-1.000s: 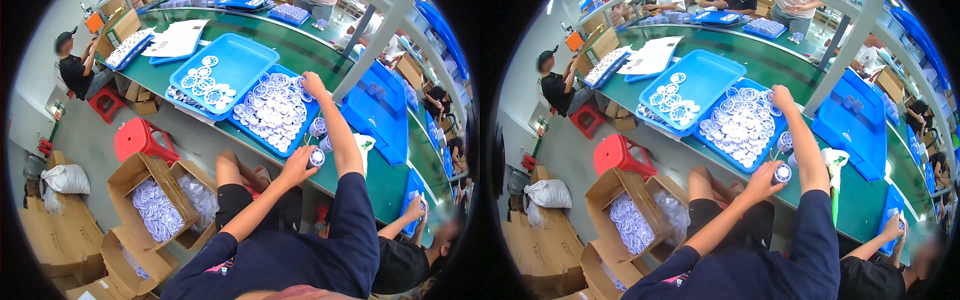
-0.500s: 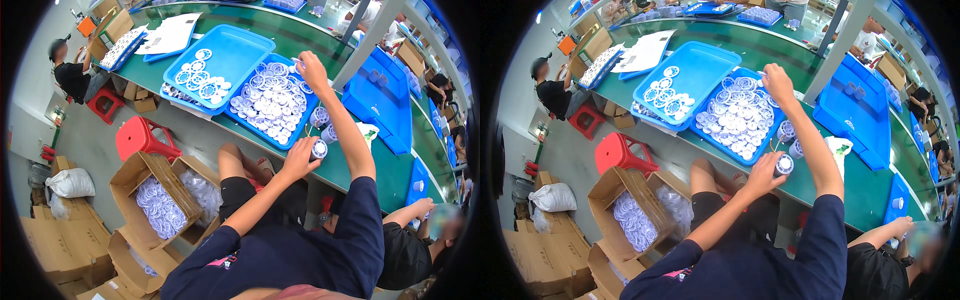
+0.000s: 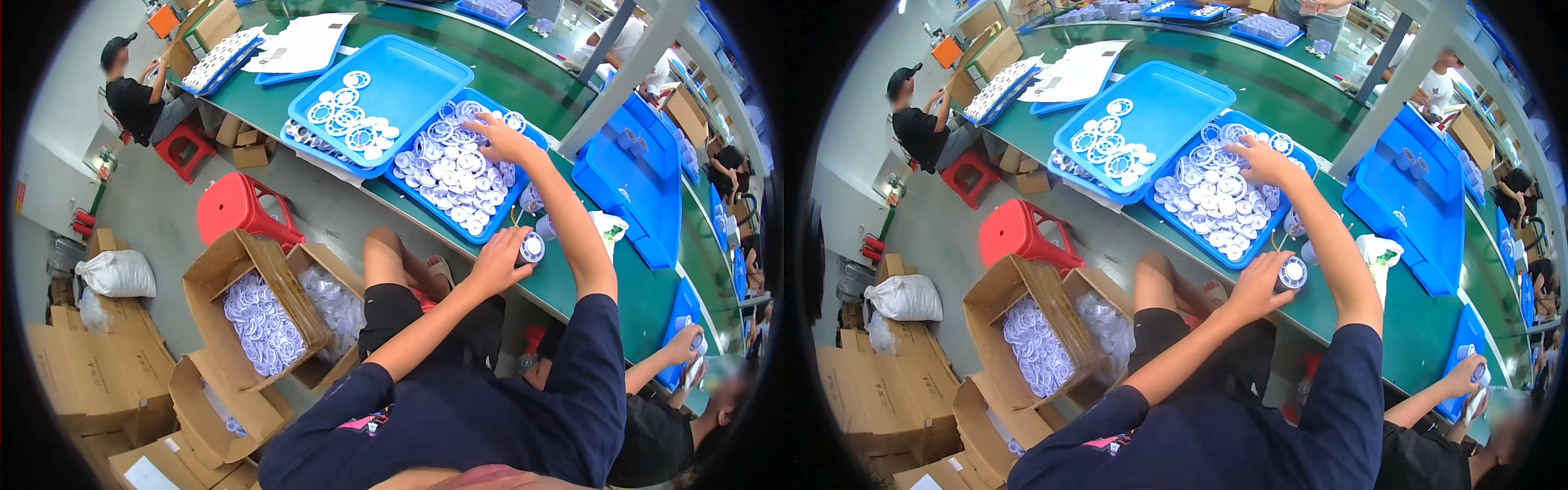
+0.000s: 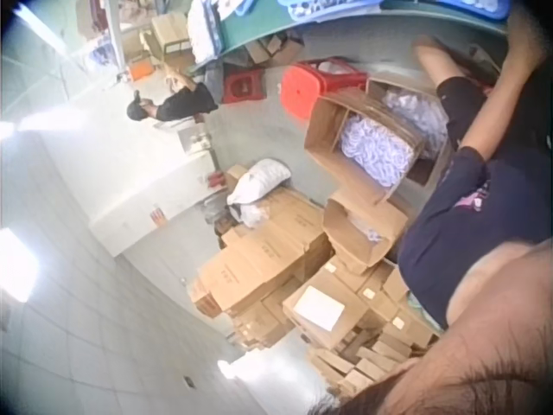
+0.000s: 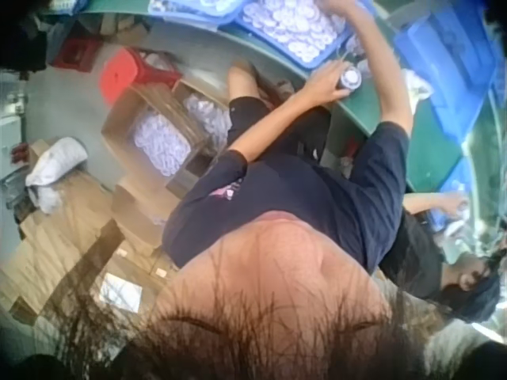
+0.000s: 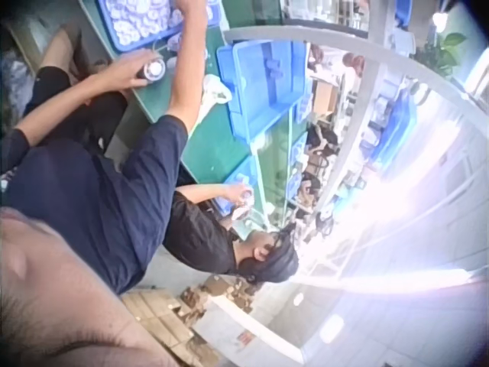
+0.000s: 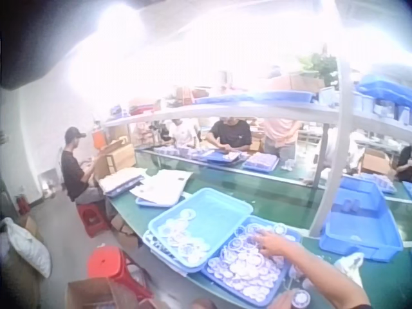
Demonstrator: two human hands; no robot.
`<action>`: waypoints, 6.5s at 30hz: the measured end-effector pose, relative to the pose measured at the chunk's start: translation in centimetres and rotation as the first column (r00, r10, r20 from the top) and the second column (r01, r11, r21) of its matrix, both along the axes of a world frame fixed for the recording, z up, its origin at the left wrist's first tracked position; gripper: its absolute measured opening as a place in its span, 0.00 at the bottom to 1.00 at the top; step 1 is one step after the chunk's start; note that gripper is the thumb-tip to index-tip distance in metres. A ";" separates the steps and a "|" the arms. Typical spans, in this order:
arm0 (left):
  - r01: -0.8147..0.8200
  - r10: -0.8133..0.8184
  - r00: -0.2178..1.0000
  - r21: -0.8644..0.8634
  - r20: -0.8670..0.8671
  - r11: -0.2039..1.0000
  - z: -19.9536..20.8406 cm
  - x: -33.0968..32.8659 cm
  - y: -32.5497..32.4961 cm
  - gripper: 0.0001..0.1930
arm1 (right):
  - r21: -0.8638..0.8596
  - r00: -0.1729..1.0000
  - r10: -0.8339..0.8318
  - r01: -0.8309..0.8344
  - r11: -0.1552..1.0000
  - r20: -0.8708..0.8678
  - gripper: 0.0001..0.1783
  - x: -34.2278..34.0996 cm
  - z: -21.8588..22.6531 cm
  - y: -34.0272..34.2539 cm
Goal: Assembling small circular plastic components at a factory workbench using a mallet.
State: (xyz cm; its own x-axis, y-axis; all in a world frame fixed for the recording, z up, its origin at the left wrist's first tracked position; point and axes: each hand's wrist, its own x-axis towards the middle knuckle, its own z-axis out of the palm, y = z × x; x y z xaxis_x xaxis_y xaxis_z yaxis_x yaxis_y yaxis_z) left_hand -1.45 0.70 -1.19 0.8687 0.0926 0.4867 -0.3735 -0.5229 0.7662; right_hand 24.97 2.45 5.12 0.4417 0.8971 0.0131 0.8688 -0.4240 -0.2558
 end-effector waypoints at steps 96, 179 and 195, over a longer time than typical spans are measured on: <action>0.065 -0.064 0.994 0.003 -0.087 0.998 0.8 -0.3 0.1 0.34 | 0.392 0.627 -0.778 0.704 0.593 0.052 0.10 -20.3 -2.3 -26.7; 0.052 -0.086 0.989 -0.255 -0.124 0.966 1.2 -1.1 -0.9 0.46 | 0.116 0.237 -0.528 0.960 0.253 -0.816 0.25 -32.0 2.0 -23.1; 0.051 -0.063 0.995 -0.156 -0.072 0.986 0.1 -1.2 -1.7 0.39 | 0.112 0.190 -0.435 0.974 0.199 -0.880 0.28 -31.8 0.9 -21.6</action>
State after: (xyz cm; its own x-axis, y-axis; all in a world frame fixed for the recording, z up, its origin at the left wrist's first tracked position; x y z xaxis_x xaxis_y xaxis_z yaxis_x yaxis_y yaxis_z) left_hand -2.63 -1.04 -1.13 0.9087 0.1107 0.4025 -0.3365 -0.3762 0.8633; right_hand -6.86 -19.11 6.00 0.9589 -0.0249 -0.2825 -0.2802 -0.2375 -0.9301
